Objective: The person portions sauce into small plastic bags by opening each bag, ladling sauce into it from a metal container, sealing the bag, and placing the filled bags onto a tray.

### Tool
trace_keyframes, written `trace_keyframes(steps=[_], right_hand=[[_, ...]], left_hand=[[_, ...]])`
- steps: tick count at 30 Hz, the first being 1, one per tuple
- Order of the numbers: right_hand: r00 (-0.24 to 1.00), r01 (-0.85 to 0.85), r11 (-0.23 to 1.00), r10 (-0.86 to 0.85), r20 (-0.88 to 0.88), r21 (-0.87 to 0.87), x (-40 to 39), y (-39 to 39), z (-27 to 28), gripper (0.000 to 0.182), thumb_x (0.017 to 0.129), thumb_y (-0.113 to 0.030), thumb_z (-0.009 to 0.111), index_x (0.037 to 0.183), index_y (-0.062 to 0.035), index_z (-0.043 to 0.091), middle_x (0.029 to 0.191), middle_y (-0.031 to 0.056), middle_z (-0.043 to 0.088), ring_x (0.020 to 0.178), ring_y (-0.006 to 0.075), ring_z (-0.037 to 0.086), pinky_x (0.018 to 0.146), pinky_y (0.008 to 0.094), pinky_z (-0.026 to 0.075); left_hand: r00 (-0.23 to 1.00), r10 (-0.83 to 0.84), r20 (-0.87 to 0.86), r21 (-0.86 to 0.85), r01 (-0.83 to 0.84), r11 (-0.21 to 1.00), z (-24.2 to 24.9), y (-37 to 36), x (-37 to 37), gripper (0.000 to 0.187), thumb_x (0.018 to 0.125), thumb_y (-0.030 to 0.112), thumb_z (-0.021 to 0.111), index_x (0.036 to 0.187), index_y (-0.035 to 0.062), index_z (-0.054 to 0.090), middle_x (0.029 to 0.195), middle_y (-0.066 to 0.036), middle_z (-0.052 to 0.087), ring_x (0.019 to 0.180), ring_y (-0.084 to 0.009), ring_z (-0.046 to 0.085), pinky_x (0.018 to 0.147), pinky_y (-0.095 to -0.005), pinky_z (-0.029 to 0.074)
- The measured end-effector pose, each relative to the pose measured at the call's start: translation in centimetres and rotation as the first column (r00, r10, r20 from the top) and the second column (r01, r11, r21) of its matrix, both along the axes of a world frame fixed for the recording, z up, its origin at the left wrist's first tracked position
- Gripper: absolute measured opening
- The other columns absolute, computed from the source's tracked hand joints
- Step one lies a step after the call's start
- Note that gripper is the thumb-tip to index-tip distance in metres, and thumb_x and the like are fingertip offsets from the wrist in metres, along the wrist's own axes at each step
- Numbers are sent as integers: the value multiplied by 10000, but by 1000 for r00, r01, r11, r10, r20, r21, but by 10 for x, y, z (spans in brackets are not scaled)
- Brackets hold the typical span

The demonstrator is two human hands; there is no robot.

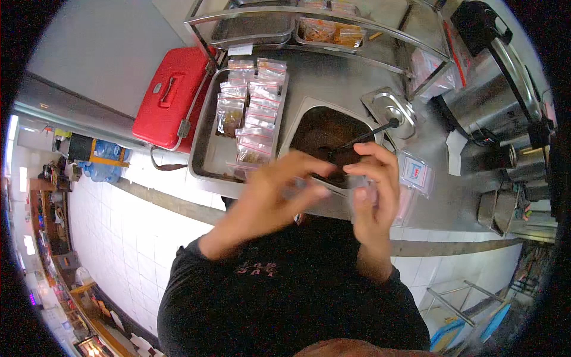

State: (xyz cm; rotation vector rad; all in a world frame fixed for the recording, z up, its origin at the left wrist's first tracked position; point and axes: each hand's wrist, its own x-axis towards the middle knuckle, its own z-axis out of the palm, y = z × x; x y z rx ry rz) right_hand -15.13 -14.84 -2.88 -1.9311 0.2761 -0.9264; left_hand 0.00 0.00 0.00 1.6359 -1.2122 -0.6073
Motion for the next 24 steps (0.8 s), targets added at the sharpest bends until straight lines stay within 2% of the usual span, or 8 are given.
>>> trace_keyframes(steps=[2,4,7,11,13,17,21,24], right_hand=[[992,-11,996,22,121,-94,7,7,2,323,925,-265,662,1133,-18,681,1324,192,536,961,250,559,873,384,470],[992,22,991,-5,129,-130,13,9,0,327,922,-262,660,1133,-13,679,1332,196,526,955,251,551,868,380,466],[987,80,986,-58,150,-144,12,9,8,312,863,-170,725,1123,-5,671,1269,192,566,924,236,567,819,338,483],[993,79,997,-79,89,5,-1,8,3,365,774,18,792,1105,-18,643,1040,121,659,850,158,628,717,251,495],[995,45,884,-82,60,465,-5,14,2,353,822,-22,789,1136,-36,627,1022,74,664,879,108,626,743,238,498],[998,69,830,-55,-42,554,-8,5,8,298,869,-29,763,1140,-37,638,968,37,690,839,71,623,742,229,506],[996,61,804,-10,-89,592,-17,-2,-9,232,921,-61,715,1145,-24,667,955,40,703,814,73,633,717,218,509],[987,163,829,-142,-81,535,-16,-10,-10,222,963,-71,635,1172,-12,682,936,40,705,756,52,613,643,190,475]], left_hand=[[996,-67,-57,-3,67,998,-7,-16,-28,265,883,68,713,1145,50,679,1237,-144,662,953,-272,697,815,-347,550],[999,21,46,-228,-10,974,-31,-25,-32,228,841,37,717,1069,30,706,1099,-126,711,927,-278,700,784,-352,552],[1000,-16,-20,-316,8,949,-37,-31,-27,199,811,25,720,1010,27,725,971,-104,731,897,-295,703,779,-354,553],[949,108,-295,-163,-161,973,-27,-28,-27,70,880,48,743,930,3,723,929,-75,741,839,-126,684,772,-283,537],[925,103,-367,-167,-174,971,-35,-27,-25,100,860,37,769,916,7,692,891,-55,716,834,-110,669,763,-269,533],[878,142,-458,-170,-243,955,-44,-25,-18,256,796,-29,830,895,18,598,813,-16,647,816,-72,638,734,-236,521],[768,41,-639,-175,-198,964,-42,-25,-14,152,898,60,758,971,16,632,874,-40,664,828,-99,666,740,-257,567],[683,73,-727,-132,-244,961,-37,-26,-16,140,957,134,700,1028,26,646,947,-55,674,878,-143,698,752,-294,616]])
